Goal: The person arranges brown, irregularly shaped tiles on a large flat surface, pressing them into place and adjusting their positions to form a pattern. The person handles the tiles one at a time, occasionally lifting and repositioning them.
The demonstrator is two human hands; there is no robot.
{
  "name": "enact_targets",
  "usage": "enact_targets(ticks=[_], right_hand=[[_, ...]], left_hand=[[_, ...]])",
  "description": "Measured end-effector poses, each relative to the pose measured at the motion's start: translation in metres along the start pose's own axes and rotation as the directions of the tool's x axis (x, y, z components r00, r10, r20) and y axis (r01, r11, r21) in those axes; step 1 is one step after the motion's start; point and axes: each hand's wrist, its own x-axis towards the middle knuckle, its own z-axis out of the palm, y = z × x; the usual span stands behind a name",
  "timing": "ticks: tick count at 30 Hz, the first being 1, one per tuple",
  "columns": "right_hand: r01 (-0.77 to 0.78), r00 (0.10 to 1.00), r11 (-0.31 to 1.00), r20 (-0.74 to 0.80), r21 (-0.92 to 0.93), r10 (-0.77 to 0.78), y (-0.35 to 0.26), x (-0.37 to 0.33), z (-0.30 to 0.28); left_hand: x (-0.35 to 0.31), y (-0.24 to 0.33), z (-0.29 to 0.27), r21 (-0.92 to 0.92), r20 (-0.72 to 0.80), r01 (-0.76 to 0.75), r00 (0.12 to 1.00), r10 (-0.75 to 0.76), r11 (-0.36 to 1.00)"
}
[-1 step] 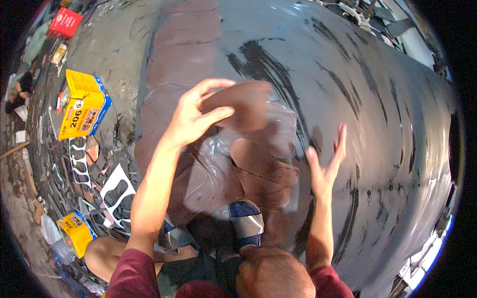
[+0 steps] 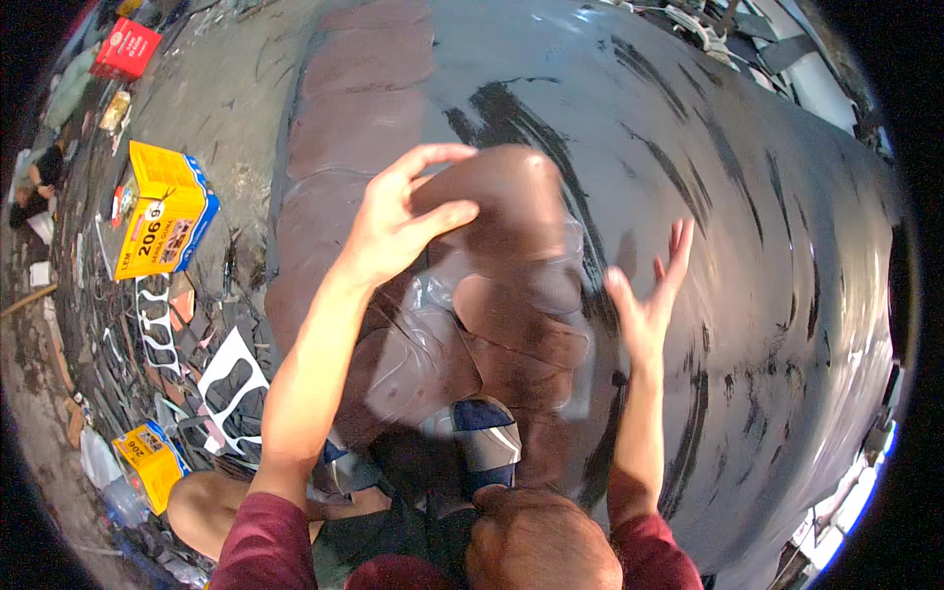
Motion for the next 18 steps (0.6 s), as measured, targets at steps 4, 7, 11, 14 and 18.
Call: enact_targets(ticks=[4,7,11,14,18], right_hand=[[-0.369,0.925,0.671,0.322,0.643,0.200,0.004,0.089,0.020],[-0.334,0.934,0.771,0.301,0.543,0.193,0.026,0.121,0.049],[-0.494,0.849,0.841,0.331,0.222,0.411,0.073,0.112,0.108],[-0.339,0.930,0.940,0.135,-0.046,0.342,0.089,0.097,0.122],[-0.352,0.925,0.922,0.090,-0.163,0.369,0.094,0.094,0.130]], left_hand=[[0.037,-0.010,0.014,-0.398,-0.178,0.149,0.955,-0.236,0.905],[0.055,-0.054,-0.007,-0.598,-0.256,0.206,0.867,-0.428,0.775],[0.054,-0.143,-0.036,-0.259,-0.529,0.335,0.736,-0.423,0.906],[0.056,-0.173,-0.044,0.023,-0.617,0.388,0.731,-0.293,0.921],[0.053,-0.186,-0.041,0.218,-0.627,0.404,0.755,-0.189,0.888]])
